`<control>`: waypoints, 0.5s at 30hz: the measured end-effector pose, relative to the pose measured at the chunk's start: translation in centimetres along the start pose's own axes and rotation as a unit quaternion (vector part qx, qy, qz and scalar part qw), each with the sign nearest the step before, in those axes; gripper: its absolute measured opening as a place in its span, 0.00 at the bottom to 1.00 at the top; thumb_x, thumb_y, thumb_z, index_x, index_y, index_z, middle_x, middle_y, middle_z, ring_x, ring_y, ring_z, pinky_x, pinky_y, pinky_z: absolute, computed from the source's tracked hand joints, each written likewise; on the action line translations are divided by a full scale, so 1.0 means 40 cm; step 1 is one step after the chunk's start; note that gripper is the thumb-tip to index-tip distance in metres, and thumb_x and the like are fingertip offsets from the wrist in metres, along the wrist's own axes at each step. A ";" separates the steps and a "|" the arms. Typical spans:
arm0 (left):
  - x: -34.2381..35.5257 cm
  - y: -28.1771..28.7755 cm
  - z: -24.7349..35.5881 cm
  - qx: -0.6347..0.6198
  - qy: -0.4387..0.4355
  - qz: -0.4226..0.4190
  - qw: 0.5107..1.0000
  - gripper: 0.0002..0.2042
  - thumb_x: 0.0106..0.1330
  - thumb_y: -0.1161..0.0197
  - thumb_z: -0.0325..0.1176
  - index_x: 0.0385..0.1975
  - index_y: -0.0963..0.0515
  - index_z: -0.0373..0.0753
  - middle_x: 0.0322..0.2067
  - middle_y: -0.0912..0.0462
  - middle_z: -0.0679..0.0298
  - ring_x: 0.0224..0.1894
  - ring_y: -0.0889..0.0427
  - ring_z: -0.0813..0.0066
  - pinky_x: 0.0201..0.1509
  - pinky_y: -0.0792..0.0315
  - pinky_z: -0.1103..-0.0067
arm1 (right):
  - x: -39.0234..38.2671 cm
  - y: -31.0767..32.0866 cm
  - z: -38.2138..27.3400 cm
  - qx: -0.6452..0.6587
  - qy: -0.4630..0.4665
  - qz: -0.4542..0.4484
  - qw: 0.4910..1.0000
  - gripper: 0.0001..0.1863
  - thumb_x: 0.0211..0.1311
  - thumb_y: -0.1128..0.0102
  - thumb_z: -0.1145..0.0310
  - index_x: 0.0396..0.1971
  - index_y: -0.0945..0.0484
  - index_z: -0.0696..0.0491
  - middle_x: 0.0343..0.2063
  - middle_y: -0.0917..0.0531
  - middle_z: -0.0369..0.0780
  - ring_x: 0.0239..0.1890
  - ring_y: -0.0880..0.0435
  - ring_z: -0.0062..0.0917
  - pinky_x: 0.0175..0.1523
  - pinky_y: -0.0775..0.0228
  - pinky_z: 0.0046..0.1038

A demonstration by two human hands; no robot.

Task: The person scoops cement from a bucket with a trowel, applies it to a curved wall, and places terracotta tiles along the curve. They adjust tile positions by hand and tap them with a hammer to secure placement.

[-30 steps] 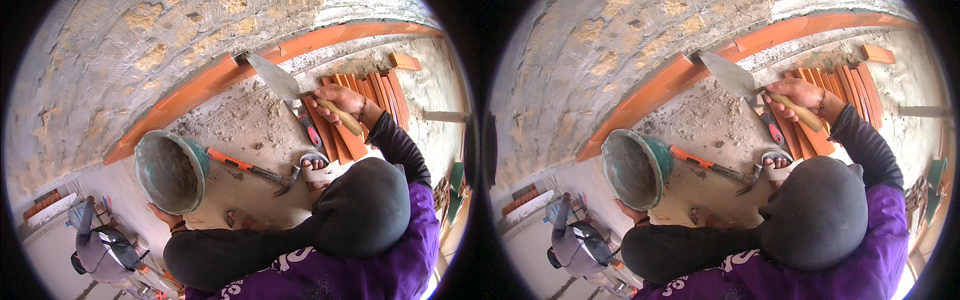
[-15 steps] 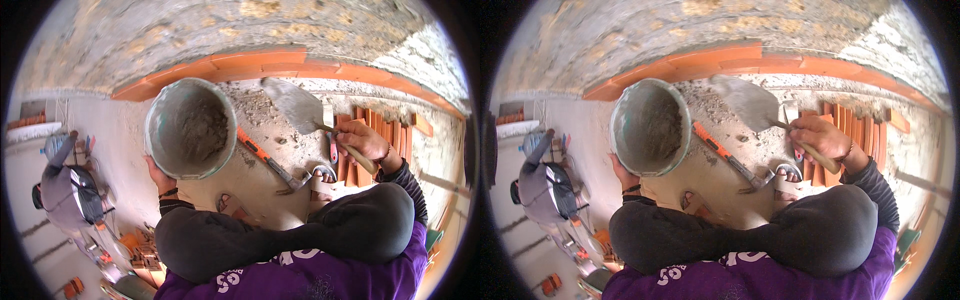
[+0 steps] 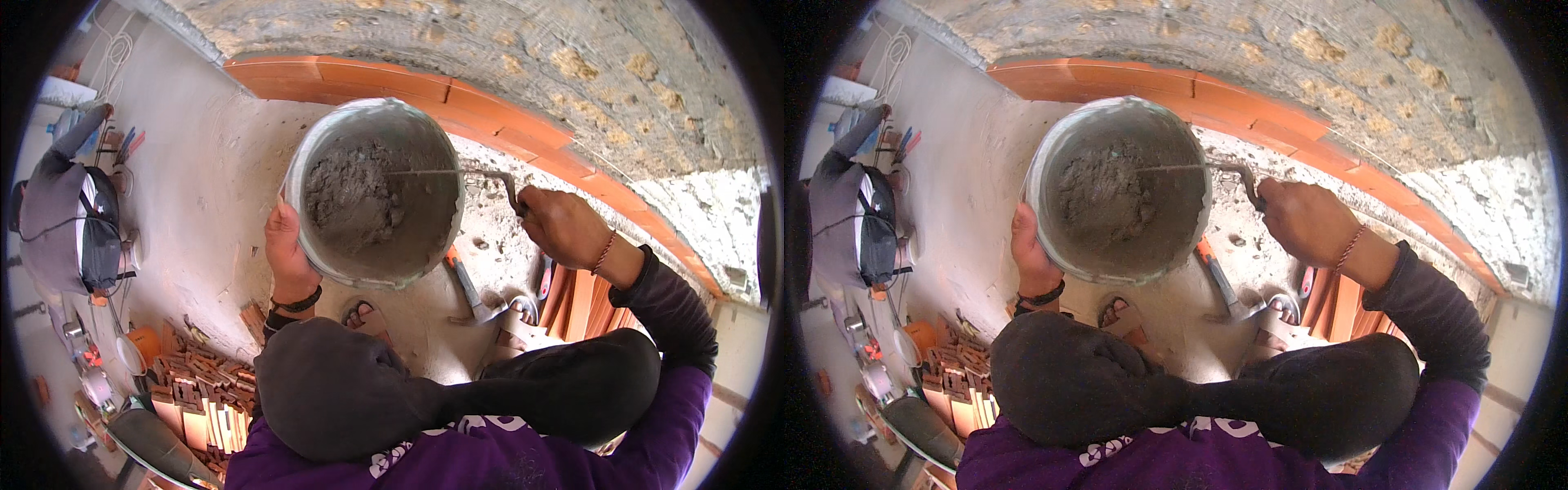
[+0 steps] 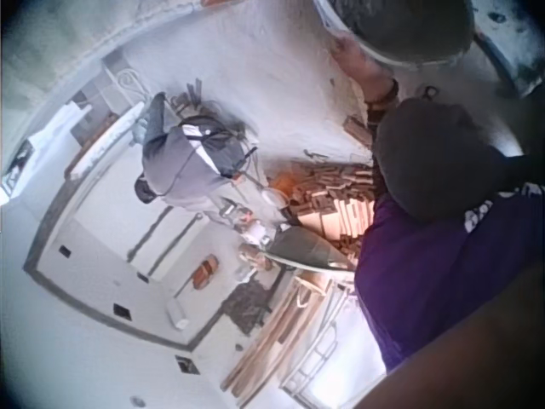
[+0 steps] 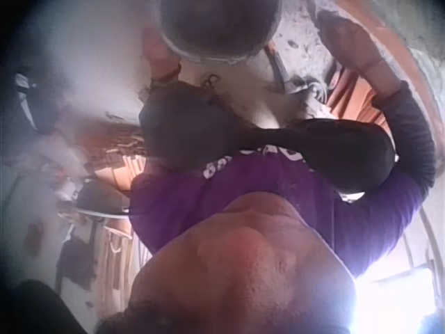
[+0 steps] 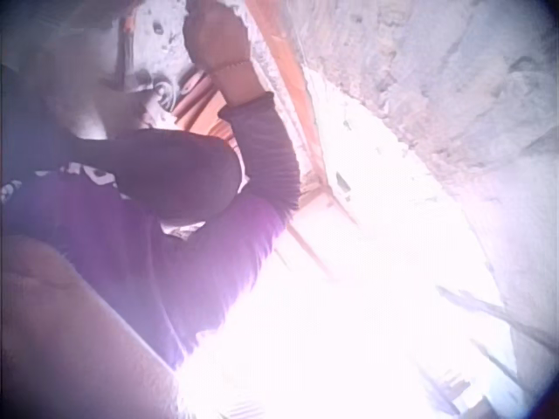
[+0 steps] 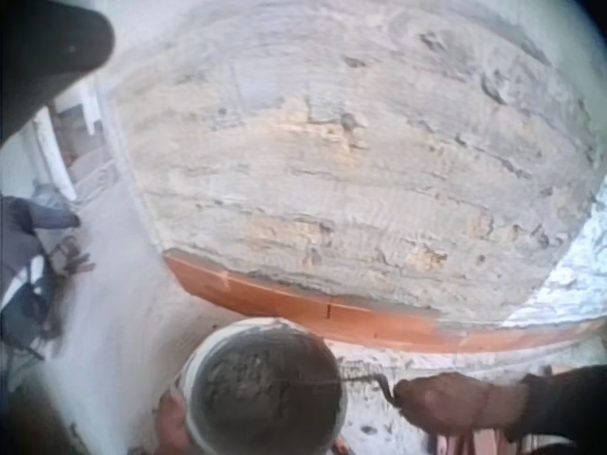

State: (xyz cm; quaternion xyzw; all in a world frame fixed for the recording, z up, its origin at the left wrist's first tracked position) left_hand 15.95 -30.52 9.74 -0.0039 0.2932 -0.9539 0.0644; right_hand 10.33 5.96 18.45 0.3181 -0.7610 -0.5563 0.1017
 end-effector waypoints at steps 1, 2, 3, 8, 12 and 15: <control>-0.007 0.004 0.013 0.027 -0.007 -0.012 1.000 0.19 0.76 0.51 0.42 0.53 0.26 0.31 0.52 0.21 0.56 0.53 0.23 0.72 0.57 0.26 0.70 | 0.011 0.001 -0.011 -0.007 -0.019 -0.048 0.999 0.08 0.57 0.43 0.72 0.35 0.27 0.58 0.25 0.20 0.50 0.31 0.20 0.48 0.37 0.28 0.46; -0.010 0.017 0.012 0.029 -0.010 0.004 1.000 0.18 0.76 0.50 0.41 0.51 0.25 0.31 0.51 0.21 0.58 0.52 0.23 0.74 0.56 0.28 0.73 | 0.025 0.003 -0.023 -0.014 -0.037 -0.095 0.995 0.09 0.57 0.41 0.72 0.36 0.28 0.59 0.25 0.20 0.51 0.32 0.20 0.49 0.37 0.29 0.45; -0.014 0.033 0.004 0.028 -0.009 0.018 0.999 0.17 0.76 0.49 0.40 0.49 0.24 0.31 0.51 0.21 0.59 0.51 0.24 0.77 0.55 0.29 0.75 | 0.040 0.007 -0.037 -0.027 -0.037 -0.103 0.994 0.09 0.57 0.42 0.72 0.36 0.28 0.59 0.24 0.20 0.51 0.32 0.20 0.50 0.38 0.29 0.46; -0.011 0.057 -0.030 0.090 -0.046 0.040 0.994 0.14 0.74 0.45 0.37 0.45 0.23 0.30 0.50 0.22 0.62 0.47 0.27 0.83 0.54 0.36 0.81 | 0.132 -0.024 -0.081 -0.014 0.036 -0.113 0.993 0.08 0.56 0.45 0.74 0.36 0.28 0.60 0.24 0.20 0.52 0.32 0.20 0.51 0.38 0.29 0.48; -0.004 0.040 -0.009 0.114 -0.075 0.024 0.990 0.14 0.73 0.44 0.36 0.41 0.23 0.27 0.59 0.26 0.55 0.49 0.29 0.82 0.56 0.38 0.80 | 0.192 -0.067 -0.126 -0.007 0.031 -0.139 0.990 0.09 0.56 0.48 0.76 0.37 0.28 0.61 0.23 0.20 0.54 0.29 0.20 0.52 0.37 0.28 0.48; -0.001 0.031 -0.002 0.123 -0.067 0.018 0.990 0.14 0.73 0.44 0.36 0.35 0.24 0.28 0.63 0.29 0.50 0.49 0.29 0.81 0.56 0.38 0.80 | 0.222 -0.104 -0.146 -0.007 0.007 -0.073 0.997 0.12 0.59 0.48 0.73 0.41 0.30 0.63 0.24 0.18 0.54 0.30 0.17 0.52 0.35 0.24 0.47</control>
Point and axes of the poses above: each hand's wrist, its own x-axis towards the middle knuckle, its own y-axis out of the back of the hand, z = x × y, the point moved 1 cm from there along x, towards the middle knuckle
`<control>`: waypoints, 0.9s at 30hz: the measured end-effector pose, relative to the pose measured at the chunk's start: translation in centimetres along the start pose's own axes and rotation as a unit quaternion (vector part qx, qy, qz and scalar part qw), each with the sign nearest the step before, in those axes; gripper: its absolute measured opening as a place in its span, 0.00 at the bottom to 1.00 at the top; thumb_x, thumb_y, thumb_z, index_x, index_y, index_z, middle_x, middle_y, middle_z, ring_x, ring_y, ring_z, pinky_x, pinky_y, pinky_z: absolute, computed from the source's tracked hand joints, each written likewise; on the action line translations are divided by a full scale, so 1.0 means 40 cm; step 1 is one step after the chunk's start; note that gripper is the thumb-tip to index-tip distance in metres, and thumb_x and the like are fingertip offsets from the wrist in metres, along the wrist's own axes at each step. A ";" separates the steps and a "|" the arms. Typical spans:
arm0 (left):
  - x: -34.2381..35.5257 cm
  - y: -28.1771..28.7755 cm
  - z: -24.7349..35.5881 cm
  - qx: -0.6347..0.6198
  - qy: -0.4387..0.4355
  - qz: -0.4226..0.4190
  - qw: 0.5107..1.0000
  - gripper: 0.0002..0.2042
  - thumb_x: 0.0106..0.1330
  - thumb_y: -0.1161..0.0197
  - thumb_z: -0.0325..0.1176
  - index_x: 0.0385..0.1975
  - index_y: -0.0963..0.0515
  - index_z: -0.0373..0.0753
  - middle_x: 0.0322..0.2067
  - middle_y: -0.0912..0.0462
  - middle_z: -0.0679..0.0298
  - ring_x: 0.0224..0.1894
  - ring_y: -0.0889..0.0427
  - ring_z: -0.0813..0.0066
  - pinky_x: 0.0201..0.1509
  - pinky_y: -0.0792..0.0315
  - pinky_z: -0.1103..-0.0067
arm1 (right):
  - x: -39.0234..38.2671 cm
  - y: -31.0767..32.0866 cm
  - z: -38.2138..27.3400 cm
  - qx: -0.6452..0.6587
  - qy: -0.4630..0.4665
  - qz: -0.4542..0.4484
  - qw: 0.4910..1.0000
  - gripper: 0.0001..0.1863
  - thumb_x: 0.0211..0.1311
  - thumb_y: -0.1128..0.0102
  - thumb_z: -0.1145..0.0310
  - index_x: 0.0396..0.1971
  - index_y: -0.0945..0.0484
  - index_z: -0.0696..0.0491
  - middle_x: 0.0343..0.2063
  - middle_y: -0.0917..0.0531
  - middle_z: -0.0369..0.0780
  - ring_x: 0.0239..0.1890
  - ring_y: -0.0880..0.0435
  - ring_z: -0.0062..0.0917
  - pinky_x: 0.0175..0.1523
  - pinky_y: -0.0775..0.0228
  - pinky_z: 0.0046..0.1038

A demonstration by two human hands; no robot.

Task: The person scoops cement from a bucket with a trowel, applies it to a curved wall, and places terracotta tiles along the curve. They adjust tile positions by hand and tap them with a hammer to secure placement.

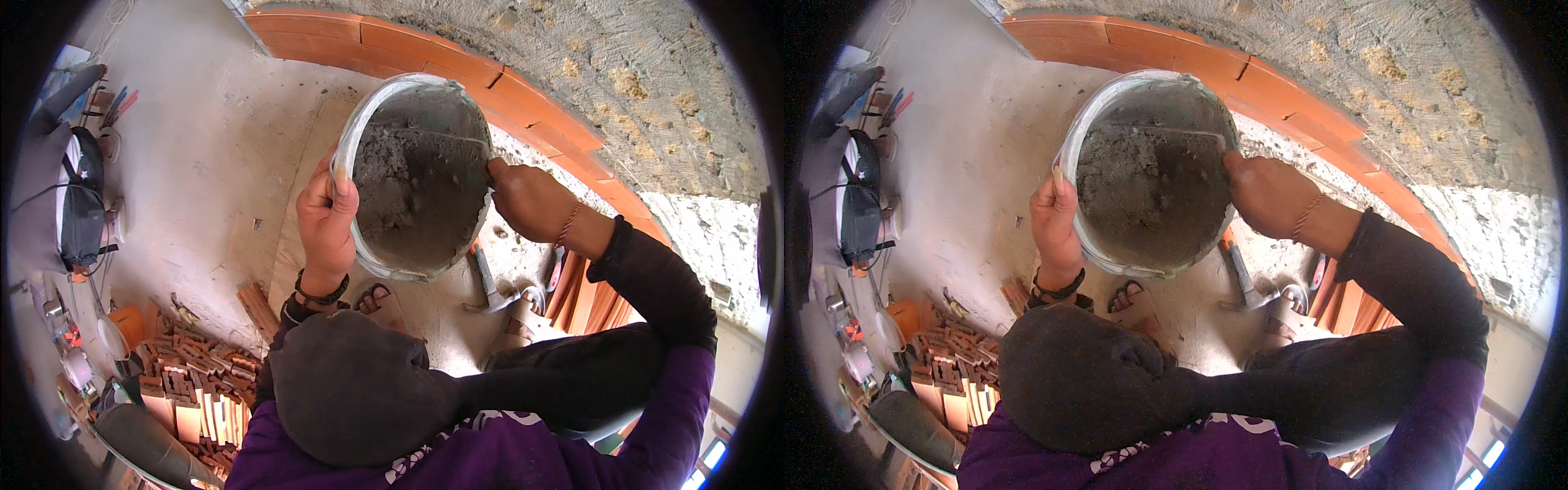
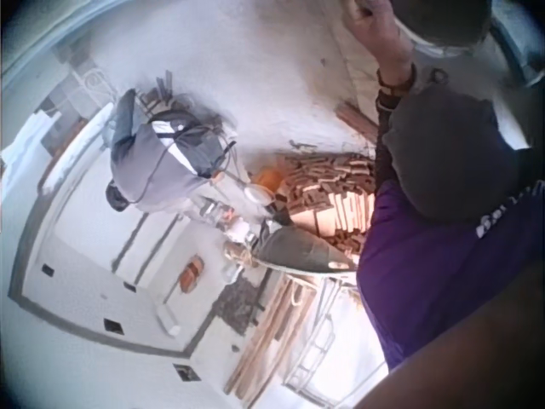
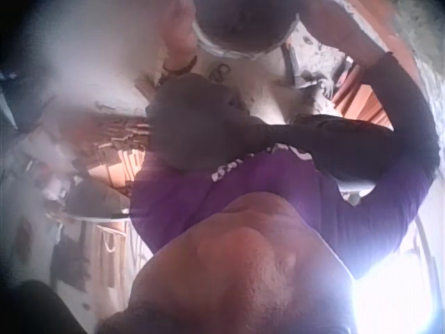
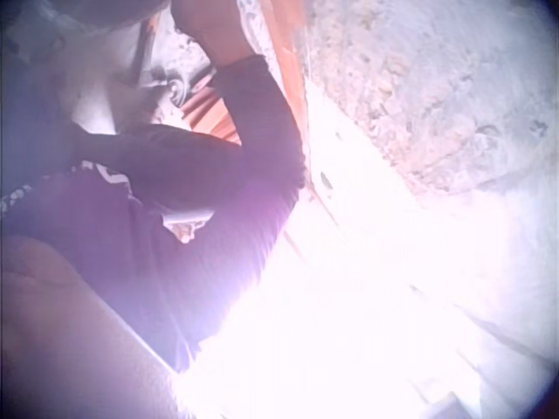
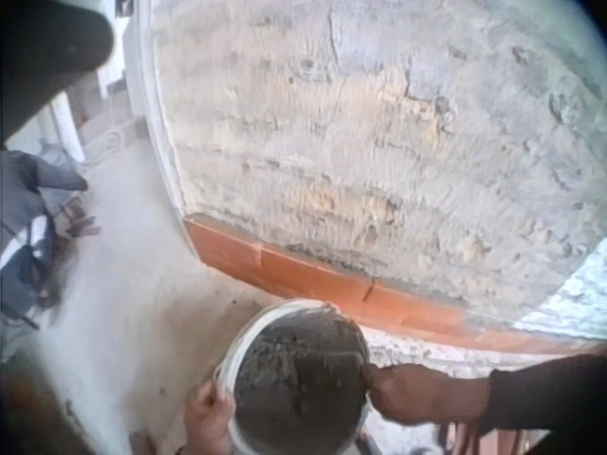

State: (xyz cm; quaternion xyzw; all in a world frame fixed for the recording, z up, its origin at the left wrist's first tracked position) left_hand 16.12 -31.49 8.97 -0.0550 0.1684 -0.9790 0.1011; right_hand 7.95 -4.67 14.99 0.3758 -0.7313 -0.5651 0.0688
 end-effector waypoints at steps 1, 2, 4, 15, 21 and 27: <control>-0.003 0.013 -0.001 0.008 0.016 -0.004 1.000 0.14 0.73 0.43 0.36 0.32 0.24 0.28 0.64 0.30 0.49 0.49 0.29 0.81 0.55 0.38 0.80 | 0.000 -0.014 -0.012 -0.030 -0.006 -0.041 0.999 0.12 0.59 0.48 0.72 0.41 0.30 0.62 0.24 0.18 0.54 0.30 0.16 0.51 0.36 0.24 0.47; -0.004 0.016 0.000 0.014 0.016 -0.009 1.000 0.15 0.73 0.43 0.36 0.30 0.25 0.29 0.64 0.31 0.48 0.50 0.29 0.80 0.56 0.38 0.80 | -0.007 -0.029 -0.030 -0.060 -0.011 -0.082 0.995 0.12 0.60 0.49 0.72 0.41 0.30 0.62 0.25 0.18 0.54 0.31 0.16 0.51 0.36 0.23 0.47; 0.008 0.006 -0.001 0.013 -0.002 -0.026 1.000 0.16 0.72 0.42 0.37 0.26 0.27 0.30 0.64 0.32 0.45 0.51 0.29 0.79 0.56 0.38 0.79 | -0.040 -0.057 -0.062 -0.089 0.001 -0.161 0.983 0.12 0.62 0.52 0.71 0.43 0.30 0.62 0.26 0.17 0.54 0.33 0.15 0.49 0.37 0.22 0.47; 0.014 0.013 -0.001 0.063 -0.049 -0.042 0.996 0.16 0.72 0.43 0.40 0.43 0.29 0.29 0.50 0.25 0.58 0.52 0.32 0.76 0.58 0.41 0.76 | -0.013 -0.043 -0.073 -0.069 -0.021 -0.086 0.994 0.11 0.60 0.51 0.74 0.41 0.31 0.62 0.22 0.20 0.54 0.28 0.18 0.52 0.31 0.27 0.49; 0.016 0.020 -0.007 0.067 -0.080 -0.036 0.994 0.20 0.71 0.42 0.41 0.48 0.28 0.27 0.50 0.24 0.60 0.49 0.32 0.76 0.57 0.41 0.78 | -0.023 -0.013 -0.060 -0.033 -0.024 -0.122 0.992 0.13 0.59 0.50 0.73 0.44 0.29 0.62 0.26 0.18 0.55 0.32 0.16 0.50 0.38 0.25 0.49; 0.027 -0.001 0.012 0.023 -0.053 -0.018 0.998 0.17 0.69 0.37 0.39 0.22 0.29 0.34 0.58 0.26 0.44 0.67 0.35 0.55 0.69 0.46 0.61 | 0.025 -0.012 -0.064 -0.042 -0.056 -0.060 0.996 0.11 0.60 0.50 0.73 0.41 0.31 0.61 0.23 0.19 0.55 0.30 0.17 0.51 0.35 0.24 0.48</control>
Point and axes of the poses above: each hand's wrist, its own x-axis towards the middle knuckle, its own y-axis out of the back of the hand, z = x × y, the point moved 1 cm from there along x, towards the middle knuckle
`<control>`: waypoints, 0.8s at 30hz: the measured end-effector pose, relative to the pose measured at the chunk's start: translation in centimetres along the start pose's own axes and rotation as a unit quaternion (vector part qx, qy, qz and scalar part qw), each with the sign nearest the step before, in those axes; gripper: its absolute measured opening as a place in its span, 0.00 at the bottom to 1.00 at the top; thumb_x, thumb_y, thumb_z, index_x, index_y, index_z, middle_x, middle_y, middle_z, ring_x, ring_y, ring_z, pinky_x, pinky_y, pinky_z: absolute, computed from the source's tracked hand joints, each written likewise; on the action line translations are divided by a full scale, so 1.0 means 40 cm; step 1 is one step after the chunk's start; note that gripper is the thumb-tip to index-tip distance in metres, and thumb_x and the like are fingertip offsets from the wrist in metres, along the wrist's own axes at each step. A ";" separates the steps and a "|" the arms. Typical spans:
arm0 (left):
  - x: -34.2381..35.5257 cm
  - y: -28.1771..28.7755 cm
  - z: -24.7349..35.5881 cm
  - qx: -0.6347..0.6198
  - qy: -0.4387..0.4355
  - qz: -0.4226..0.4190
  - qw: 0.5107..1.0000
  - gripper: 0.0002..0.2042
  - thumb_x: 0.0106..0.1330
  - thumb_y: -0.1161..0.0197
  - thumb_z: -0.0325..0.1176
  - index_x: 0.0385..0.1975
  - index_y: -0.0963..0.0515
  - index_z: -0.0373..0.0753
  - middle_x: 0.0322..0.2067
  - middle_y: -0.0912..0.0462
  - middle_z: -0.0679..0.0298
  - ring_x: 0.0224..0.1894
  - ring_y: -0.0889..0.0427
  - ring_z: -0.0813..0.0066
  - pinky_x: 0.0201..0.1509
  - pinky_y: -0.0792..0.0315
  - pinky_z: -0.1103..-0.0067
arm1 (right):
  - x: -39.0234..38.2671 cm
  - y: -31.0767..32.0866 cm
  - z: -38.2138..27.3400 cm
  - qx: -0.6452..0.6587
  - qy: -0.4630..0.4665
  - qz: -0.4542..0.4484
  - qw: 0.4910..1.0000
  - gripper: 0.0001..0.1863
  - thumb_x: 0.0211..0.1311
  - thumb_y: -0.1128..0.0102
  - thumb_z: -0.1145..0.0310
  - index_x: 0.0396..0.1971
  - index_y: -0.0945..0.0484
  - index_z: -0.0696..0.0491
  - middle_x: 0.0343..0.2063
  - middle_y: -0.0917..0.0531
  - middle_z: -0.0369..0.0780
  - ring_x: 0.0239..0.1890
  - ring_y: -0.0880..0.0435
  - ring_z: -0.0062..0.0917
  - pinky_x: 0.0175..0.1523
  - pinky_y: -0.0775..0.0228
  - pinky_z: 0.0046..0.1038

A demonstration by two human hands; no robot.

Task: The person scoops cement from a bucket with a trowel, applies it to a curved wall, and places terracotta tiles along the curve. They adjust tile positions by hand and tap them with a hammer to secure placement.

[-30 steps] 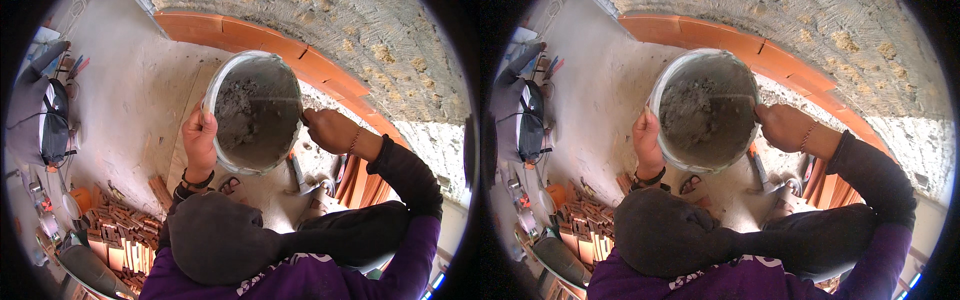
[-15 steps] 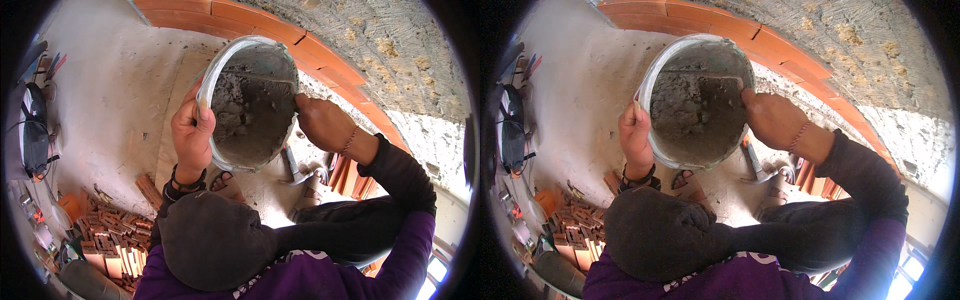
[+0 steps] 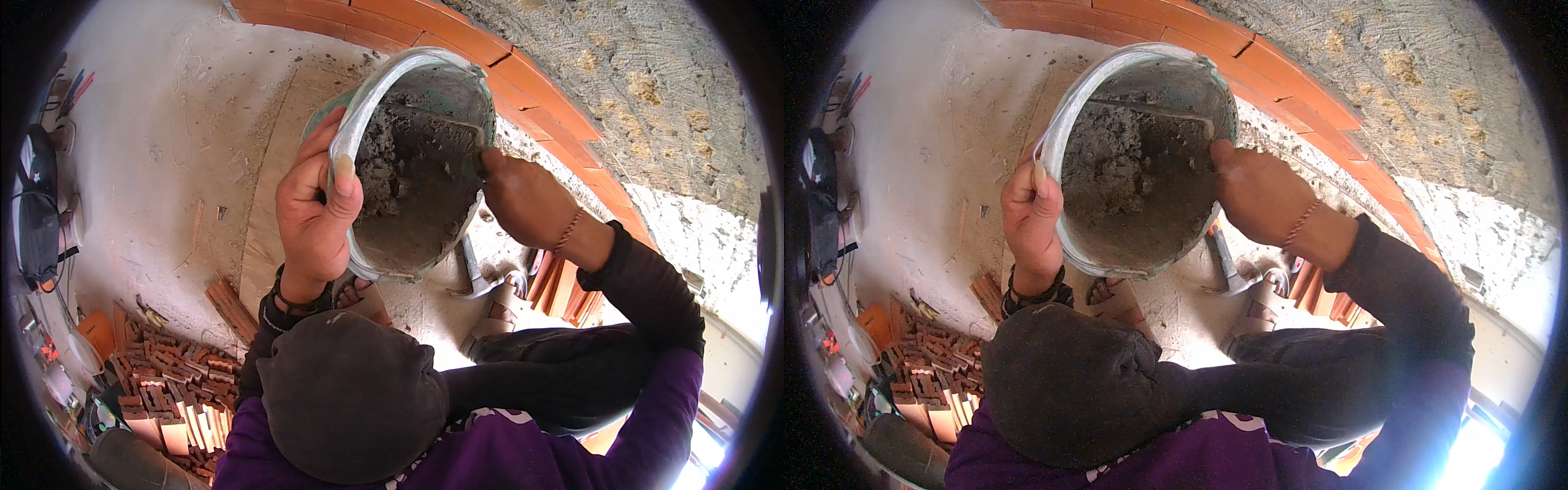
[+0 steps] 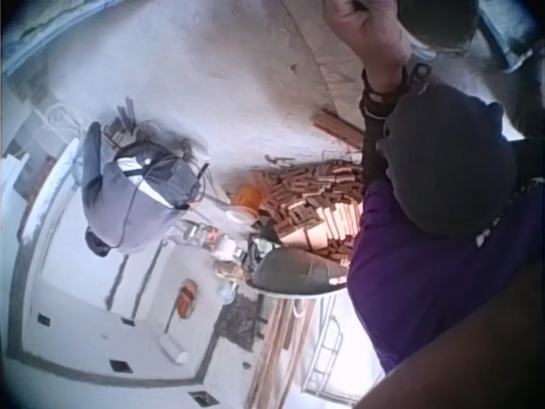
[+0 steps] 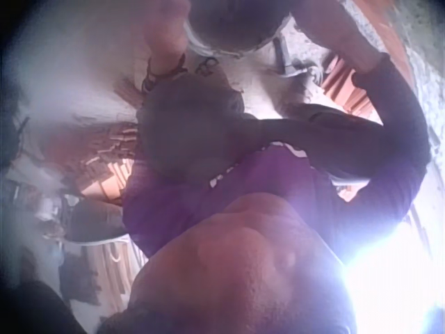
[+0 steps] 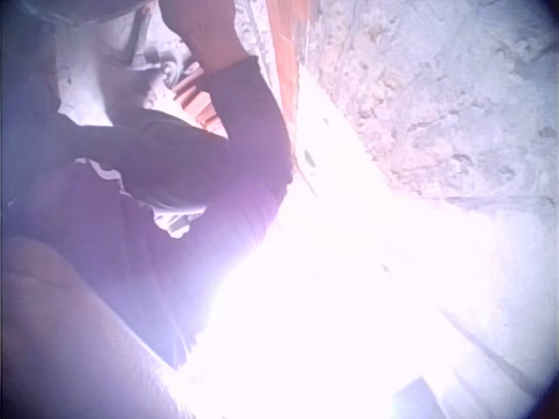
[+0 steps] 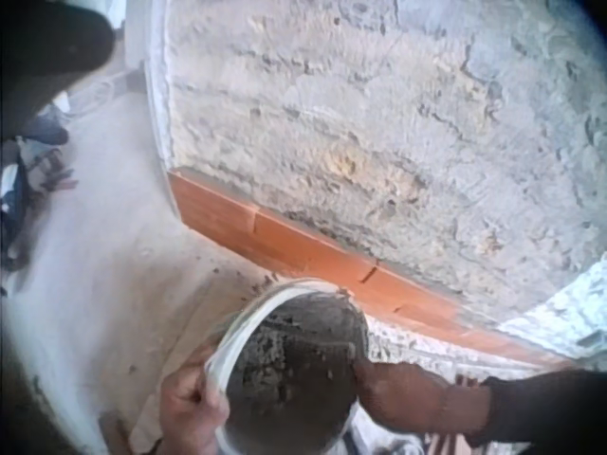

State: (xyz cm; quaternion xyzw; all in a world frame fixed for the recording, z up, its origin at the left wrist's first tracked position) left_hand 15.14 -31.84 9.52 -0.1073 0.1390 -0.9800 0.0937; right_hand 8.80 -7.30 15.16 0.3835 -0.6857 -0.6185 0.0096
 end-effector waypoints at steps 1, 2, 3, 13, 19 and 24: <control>0.000 0.002 -0.005 0.006 -0.004 -0.013 1.000 0.17 0.69 0.37 0.39 0.22 0.29 0.34 0.59 0.26 0.44 0.67 0.34 0.55 0.69 0.46 0.61 | 0.006 -0.008 -0.010 -0.013 -0.012 -0.025 1.000 0.11 0.61 0.50 0.73 0.41 0.31 0.62 0.24 0.19 0.55 0.31 0.17 0.51 0.35 0.24 0.48; 0.000 0.003 -0.008 0.009 -0.003 -0.020 1.000 0.17 0.69 0.37 0.39 0.22 0.29 0.34 0.59 0.26 0.44 0.66 0.34 0.56 0.68 0.46 0.61 | 0.006 -0.017 -0.013 -0.026 -0.024 -0.049 0.998 0.11 0.62 0.51 0.72 0.42 0.31 0.62 0.24 0.19 0.55 0.31 0.16 0.51 0.35 0.24 0.48; 0.000 0.005 -0.008 0.013 -0.003 -0.026 1.000 0.17 0.69 0.37 0.39 0.22 0.29 0.34 0.59 0.27 0.44 0.66 0.34 0.56 0.68 0.45 0.62 | 0.000 -0.033 -0.016 -0.022 -0.019 -0.072 0.997 0.11 0.64 0.54 0.72 0.42 0.31 0.62 0.26 0.18 0.55 0.31 0.16 0.51 0.36 0.23 0.47; -0.004 0.077 -0.040 -0.086 0.049 0.023 0.995 0.22 0.72 0.42 0.40 0.53 0.26 0.25 0.60 0.27 0.52 0.56 0.27 0.71 0.63 0.39 0.74 | -0.021 0.016 0.011 -0.004 0.005 -0.004 1.000 0.09 0.59 0.44 0.71 0.38 0.29 0.58 0.22 0.19 0.50 0.29 0.18 0.49 0.34 0.27 0.47; 0.010 0.145 -0.048 -0.180 0.093 0.026 0.979 0.27 0.74 0.49 0.44 0.61 0.34 0.25 0.58 0.26 0.52 0.60 0.27 0.65 0.67 0.36 0.70 | -0.050 0.020 0.020 0.038 0.026 0.011 0.999 0.11 0.59 0.43 0.68 0.40 0.27 0.55 0.22 0.19 0.50 0.29 0.18 0.49 0.36 0.26 0.48; 0.007 0.142 -0.054 -0.146 0.081 0.012 0.986 0.29 0.78 0.63 0.47 0.63 0.36 0.26 0.60 0.28 0.48 0.61 0.28 0.58 0.67 0.36 0.64 | -0.045 0.030 0.011 0.023 0.041 0.014 0.999 0.13 0.58 0.38 0.67 0.38 0.28 0.58 0.23 0.19 0.49 0.29 0.19 0.48 0.35 0.28 0.46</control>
Point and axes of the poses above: each hand's wrist, its own x-axis towards the middle knuckle, its own y-axis out of the back of the hand, z = x × y, the point moved 1 cm from there along x, towards the middle knuckle
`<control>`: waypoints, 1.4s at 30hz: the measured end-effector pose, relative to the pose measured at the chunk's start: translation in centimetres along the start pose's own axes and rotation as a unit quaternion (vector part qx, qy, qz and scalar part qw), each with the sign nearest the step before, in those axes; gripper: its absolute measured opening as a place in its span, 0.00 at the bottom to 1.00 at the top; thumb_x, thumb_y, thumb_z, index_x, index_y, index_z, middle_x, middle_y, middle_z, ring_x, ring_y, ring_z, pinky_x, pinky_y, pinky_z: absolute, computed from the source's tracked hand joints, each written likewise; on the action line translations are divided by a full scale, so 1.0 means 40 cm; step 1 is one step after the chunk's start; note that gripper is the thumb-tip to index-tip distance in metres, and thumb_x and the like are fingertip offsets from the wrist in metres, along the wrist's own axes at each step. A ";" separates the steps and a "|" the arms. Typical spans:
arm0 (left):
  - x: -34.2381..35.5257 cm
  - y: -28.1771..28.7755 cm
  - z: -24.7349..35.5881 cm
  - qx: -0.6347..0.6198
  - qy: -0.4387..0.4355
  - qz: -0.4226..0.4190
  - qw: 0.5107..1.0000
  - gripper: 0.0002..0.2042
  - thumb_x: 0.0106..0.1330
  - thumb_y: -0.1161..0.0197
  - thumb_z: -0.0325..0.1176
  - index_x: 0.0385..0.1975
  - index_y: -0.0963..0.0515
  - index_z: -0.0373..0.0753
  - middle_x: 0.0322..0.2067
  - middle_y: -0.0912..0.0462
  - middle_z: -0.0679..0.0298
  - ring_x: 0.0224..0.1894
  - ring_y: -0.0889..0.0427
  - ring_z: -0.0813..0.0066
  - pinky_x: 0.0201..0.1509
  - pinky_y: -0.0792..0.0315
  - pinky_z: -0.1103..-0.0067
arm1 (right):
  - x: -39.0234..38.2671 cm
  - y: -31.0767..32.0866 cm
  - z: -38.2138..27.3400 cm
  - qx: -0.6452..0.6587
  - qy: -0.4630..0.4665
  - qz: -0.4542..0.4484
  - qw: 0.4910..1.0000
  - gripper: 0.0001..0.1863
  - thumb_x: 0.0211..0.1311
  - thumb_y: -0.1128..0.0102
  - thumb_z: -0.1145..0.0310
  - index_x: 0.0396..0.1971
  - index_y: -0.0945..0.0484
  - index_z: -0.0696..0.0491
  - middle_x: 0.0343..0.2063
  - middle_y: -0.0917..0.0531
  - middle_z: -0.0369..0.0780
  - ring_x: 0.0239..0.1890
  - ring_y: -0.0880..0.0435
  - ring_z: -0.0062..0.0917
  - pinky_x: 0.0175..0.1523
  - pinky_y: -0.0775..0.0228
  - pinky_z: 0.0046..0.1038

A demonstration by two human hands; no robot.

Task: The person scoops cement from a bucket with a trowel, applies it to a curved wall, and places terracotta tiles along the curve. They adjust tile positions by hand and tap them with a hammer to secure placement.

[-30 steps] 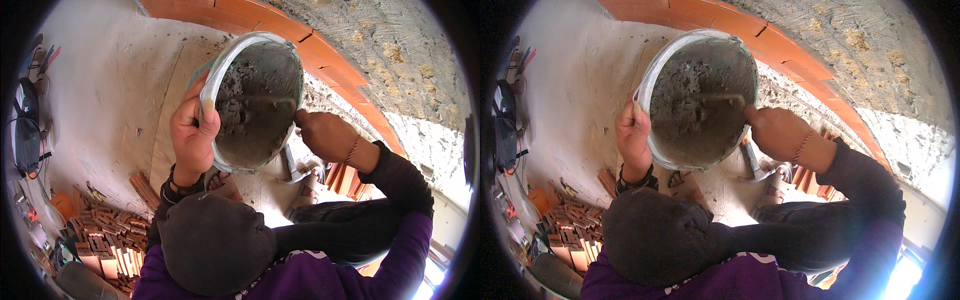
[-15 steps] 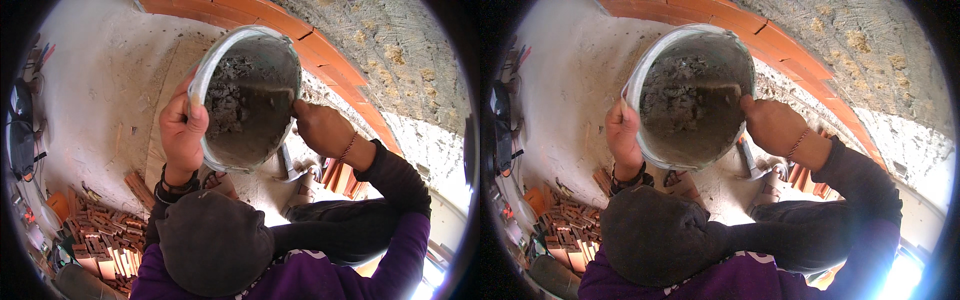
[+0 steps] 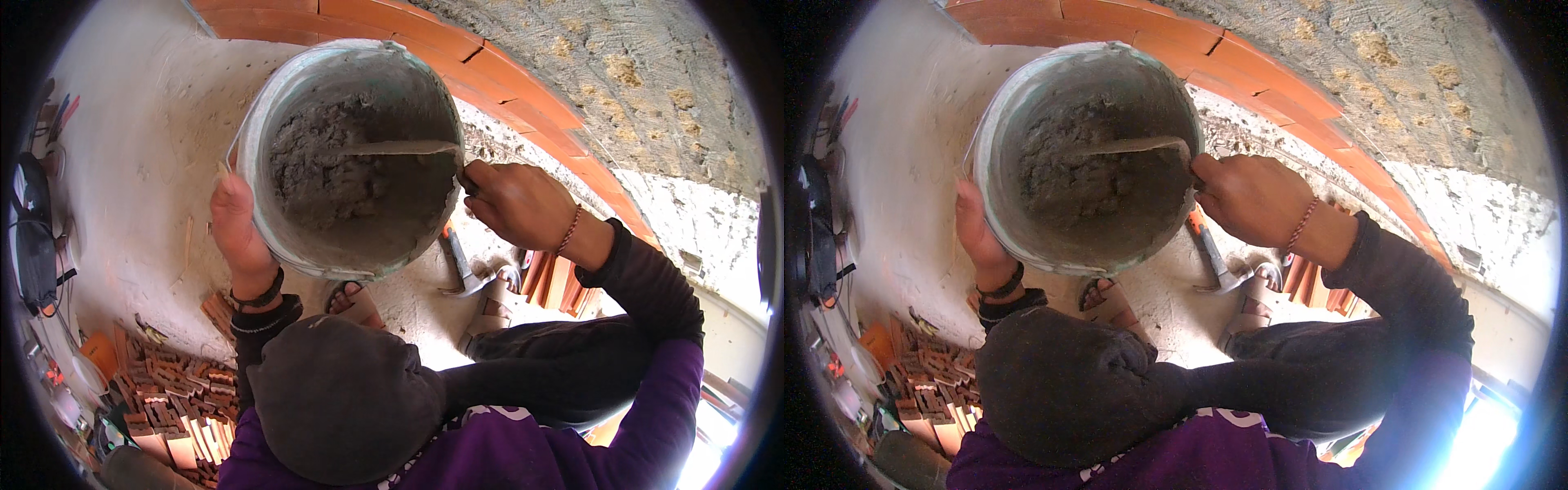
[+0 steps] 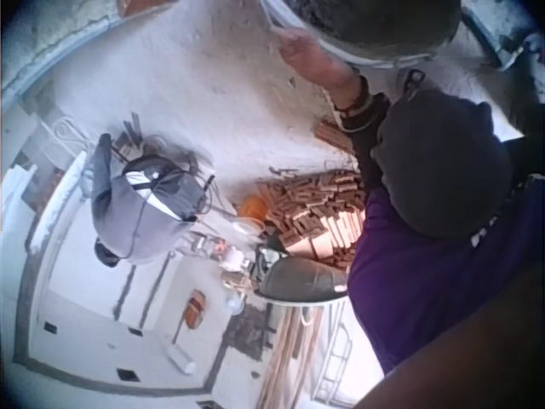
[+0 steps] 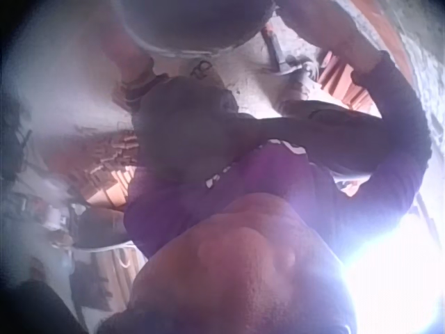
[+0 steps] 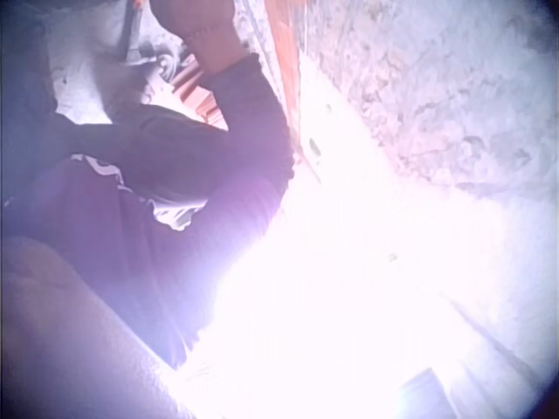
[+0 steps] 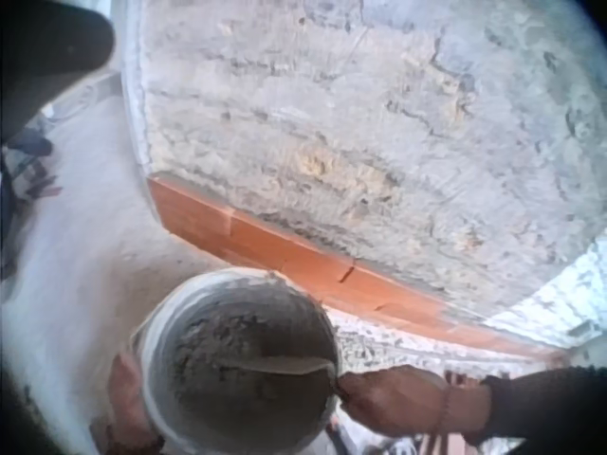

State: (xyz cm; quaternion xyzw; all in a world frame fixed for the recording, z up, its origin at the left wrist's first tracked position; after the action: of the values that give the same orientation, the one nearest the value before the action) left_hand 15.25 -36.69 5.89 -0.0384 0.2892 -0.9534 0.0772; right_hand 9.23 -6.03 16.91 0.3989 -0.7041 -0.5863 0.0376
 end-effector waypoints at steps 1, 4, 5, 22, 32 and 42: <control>-0.002 -0.017 0.005 0.040 -0.010 -0.005 0.999 0.29 0.78 0.63 0.48 0.63 0.36 0.26 0.60 0.28 0.48 0.62 0.28 0.58 0.67 0.36 0.64 | 0.006 0.001 0.002 -0.009 -0.004 -0.005 1.000 0.13 0.58 0.38 0.68 0.39 0.28 0.58 0.23 0.19 0.49 0.29 0.19 0.48 0.35 0.28 0.46; 0.000 -0.020 -0.007 0.053 -0.016 -0.033 0.998 0.30 0.77 0.62 0.49 0.64 0.37 0.26 0.60 0.29 0.48 0.62 0.29 0.58 0.68 0.38 0.65 | 0.025 -0.008 -0.003 -0.009 -0.014 0.011 1.000 0.13 0.59 0.40 0.68 0.39 0.29 0.58 0.23 0.20 0.50 0.29 0.19 0.49 0.35 0.28 0.46; -0.001 -0.015 -0.014 0.040 -0.013 -0.044 0.998 0.30 0.77 0.62 0.49 0.64 0.38 0.26 0.60 0.29 0.48 0.63 0.29 0.58 0.69 0.38 0.65 | 0.032 -0.015 -0.006 -0.005 -0.016 0.022 1.000 0.13 0.60 0.40 0.68 0.39 0.29 0.59 0.23 0.20 0.50 0.29 0.19 0.50 0.34 0.27 0.47; -0.017 -0.062 -0.005 0.045 -0.028 -0.011 0.999 0.23 0.72 0.43 0.44 0.48 0.25 0.24 0.58 0.26 0.51 0.58 0.29 0.69 0.63 0.39 0.73 | 0.021 0.028 -0.026 -0.033 -0.033 -0.024 0.999 0.11 0.61 0.45 0.68 0.38 0.29 0.60 0.24 0.19 0.52 0.31 0.18 0.50 0.37 0.27 0.47; -0.015 -0.089 -0.011 0.091 -0.026 -0.060 0.994 0.25 0.72 0.43 0.45 0.53 0.26 0.24 0.60 0.28 0.52 0.59 0.29 0.71 0.65 0.40 0.73 | -0.005 -0.086 -0.049 -0.079 -0.013 -0.073 0.994 0.12 0.63 0.53 0.70 0.42 0.28 0.62 0.29 0.17 0.53 0.34 0.14 0.45 0.38 0.21 0.43; -0.008 -0.081 -0.009 0.112 -0.022 -0.073 0.991 0.27 0.72 0.44 0.46 0.54 0.28 0.22 0.61 0.29 0.50 0.60 0.29 0.68 0.65 0.40 0.73 | -0.008 -0.107 -0.057 -0.001 -0.059 -0.139 0.989 0.13 0.65 0.55 0.70 0.41 0.28 0.63 0.28 0.17 0.55 0.34 0.14 0.49 0.39 0.21 0.47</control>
State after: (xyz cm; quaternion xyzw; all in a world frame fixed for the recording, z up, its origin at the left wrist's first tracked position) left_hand 15.13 -33.78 7.38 -0.0718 0.1751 -0.9818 0.0173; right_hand 12.85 -7.61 14.11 0.4578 -0.6420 -0.6091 -0.0850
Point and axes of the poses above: each hand's wrist, its own x-axis towards the middle knuckle, its own y-axis out of the back of the hand, z = x × y, the point moved 1 cm from there along x, towards the middle knuckle
